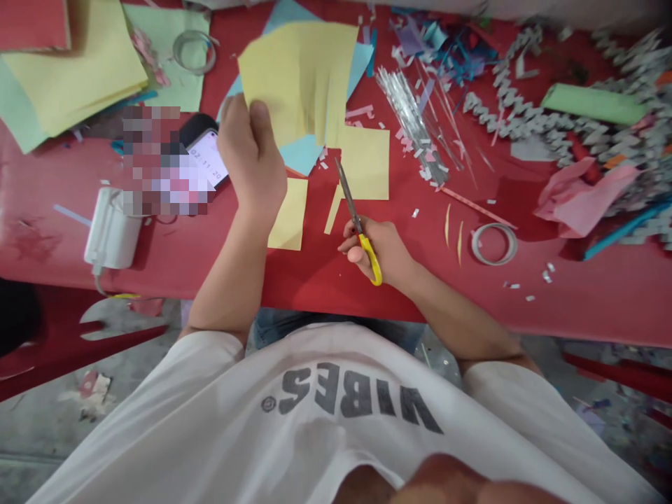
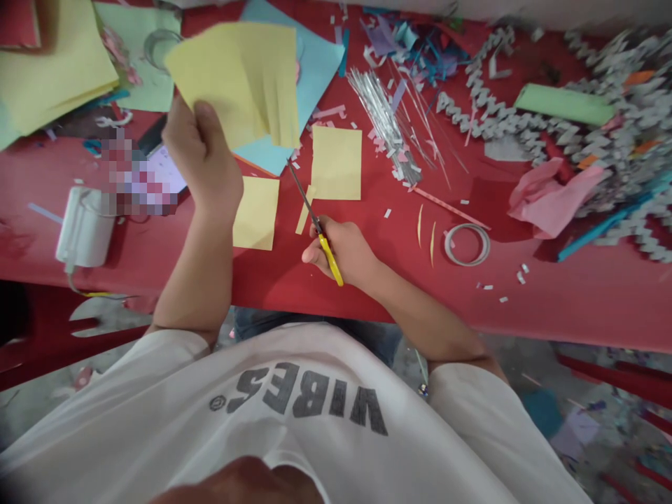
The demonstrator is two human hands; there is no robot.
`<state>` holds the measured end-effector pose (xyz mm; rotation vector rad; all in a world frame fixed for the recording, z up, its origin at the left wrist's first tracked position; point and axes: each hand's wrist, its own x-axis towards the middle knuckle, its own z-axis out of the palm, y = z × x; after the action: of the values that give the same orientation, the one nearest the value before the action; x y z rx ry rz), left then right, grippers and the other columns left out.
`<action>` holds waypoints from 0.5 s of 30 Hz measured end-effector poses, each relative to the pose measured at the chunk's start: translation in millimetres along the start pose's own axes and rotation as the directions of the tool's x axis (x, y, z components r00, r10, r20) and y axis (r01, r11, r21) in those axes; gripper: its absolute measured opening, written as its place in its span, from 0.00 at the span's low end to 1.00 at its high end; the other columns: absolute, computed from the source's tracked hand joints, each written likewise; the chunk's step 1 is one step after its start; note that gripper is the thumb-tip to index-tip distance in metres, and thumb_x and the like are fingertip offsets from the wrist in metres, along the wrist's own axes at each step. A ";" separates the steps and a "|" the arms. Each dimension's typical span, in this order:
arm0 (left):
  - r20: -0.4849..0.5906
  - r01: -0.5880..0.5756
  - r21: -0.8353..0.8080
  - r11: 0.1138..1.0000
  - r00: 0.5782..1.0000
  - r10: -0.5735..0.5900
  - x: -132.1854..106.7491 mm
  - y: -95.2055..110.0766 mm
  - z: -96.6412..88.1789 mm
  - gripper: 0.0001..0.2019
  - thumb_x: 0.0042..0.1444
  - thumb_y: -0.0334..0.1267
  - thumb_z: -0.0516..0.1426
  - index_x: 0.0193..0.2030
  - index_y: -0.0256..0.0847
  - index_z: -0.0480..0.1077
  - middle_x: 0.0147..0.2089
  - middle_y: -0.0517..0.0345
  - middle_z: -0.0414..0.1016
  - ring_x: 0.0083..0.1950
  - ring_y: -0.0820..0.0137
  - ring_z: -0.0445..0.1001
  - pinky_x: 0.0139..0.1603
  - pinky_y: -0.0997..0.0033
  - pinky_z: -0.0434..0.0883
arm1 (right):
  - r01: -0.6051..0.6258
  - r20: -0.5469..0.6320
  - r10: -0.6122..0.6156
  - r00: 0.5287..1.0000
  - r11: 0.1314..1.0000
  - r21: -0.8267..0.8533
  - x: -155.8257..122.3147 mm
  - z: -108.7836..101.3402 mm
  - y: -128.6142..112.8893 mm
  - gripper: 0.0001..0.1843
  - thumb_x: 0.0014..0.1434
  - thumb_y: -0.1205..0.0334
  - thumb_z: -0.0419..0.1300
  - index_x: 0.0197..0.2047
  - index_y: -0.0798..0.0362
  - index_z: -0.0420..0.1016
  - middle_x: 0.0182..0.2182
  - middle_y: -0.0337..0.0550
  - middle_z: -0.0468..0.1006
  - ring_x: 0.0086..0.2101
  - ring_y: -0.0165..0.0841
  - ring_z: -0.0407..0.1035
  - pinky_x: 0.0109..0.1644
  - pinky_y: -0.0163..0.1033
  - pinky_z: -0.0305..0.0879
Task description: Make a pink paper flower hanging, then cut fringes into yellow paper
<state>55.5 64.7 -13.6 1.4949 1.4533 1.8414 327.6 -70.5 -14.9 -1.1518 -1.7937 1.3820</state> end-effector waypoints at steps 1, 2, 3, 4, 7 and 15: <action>0.038 -0.067 0.085 0.994 0.997 0.064 2.2 -7.6 -0.6 0.31 0.69 0.74 0.54 0.33 0.47 0.64 0.36 0.56 0.65 0.38 0.65 0.59 0.44 0.56 0.61 | 0.001 -0.002 -0.001 1.000 1.000 -0.003 0.0 -0.6 -0.3 0.47 0.55 0.09 0.59 0.46 0.49 0.72 0.34 0.49 0.90 0.35 0.46 0.87 0.42 0.46 0.76; 0.083 -0.121 0.150 0.981 0.990 0.110 3.8 -13.4 -1.1 0.31 0.73 0.73 0.50 0.34 0.48 0.64 0.38 0.53 0.67 0.39 0.63 0.59 0.44 0.56 0.60 | 0.000 -0.004 0.000 1.000 1.000 -0.005 0.1 -1.3 -0.3 0.47 0.55 0.09 0.58 0.46 0.49 0.72 0.34 0.49 0.90 0.35 0.46 0.87 0.43 0.46 0.76; 0.143 -0.171 0.201 0.965 0.979 0.143 4.9 -16.9 -1.5 0.31 0.75 0.72 0.48 0.35 0.48 0.65 0.40 0.51 0.68 0.40 0.62 0.60 0.44 0.56 0.60 | -0.003 -0.004 0.003 1.000 1.000 -0.011 0.4 -1.9 0.1 0.47 0.55 0.09 0.59 0.46 0.49 0.72 0.34 0.49 0.90 0.35 0.46 0.87 0.43 0.46 0.76; 0.173 -0.191 0.225 0.955 0.973 0.154 5.4 -18.2 -2.0 0.30 0.76 0.71 0.48 0.36 0.48 0.67 0.42 0.50 0.68 0.41 0.62 0.61 0.44 0.56 0.61 | -0.007 -0.004 0.007 1.000 1.000 -0.020 0.8 -2.5 0.8 0.48 0.55 0.09 0.59 0.47 0.49 0.72 0.34 0.49 0.90 0.35 0.46 0.87 0.42 0.46 0.76; 0.197 -0.195 0.255 0.947 0.969 0.147 4.4 -12.7 -3.3 0.27 0.74 0.69 0.55 0.39 0.47 0.72 0.43 0.50 0.68 0.42 0.61 0.61 0.47 0.57 0.63 | -0.002 -0.008 0.002 1.000 0.998 -0.059 2.4 -3.2 4.1 0.48 0.55 0.09 0.59 0.47 0.49 0.72 0.33 0.47 0.89 0.33 0.46 0.86 0.40 0.46 0.75; -0.001 -0.180 0.146 0.973 0.983 0.182 -8.2 15.5 -2.8 0.26 0.71 0.66 0.64 0.35 0.45 0.70 0.33 0.58 0.64 0.36 0.67 0.59 0.40 0.59 0.60 | 0.031 -0.023 -0.031 0.999 0.999 0.015 1.7 -2.8 -1.8 0.49 0.53 0.07 0.58 0.46 0.49 0.72 0.31 0.46 0.88 0.34 0.47 0.87 0.41 0.46 0.77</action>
<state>60.9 50.7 -4.2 1.7395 1.5319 1.8869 328.7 -67.9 -12.5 -1.1225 -1.7750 1.3578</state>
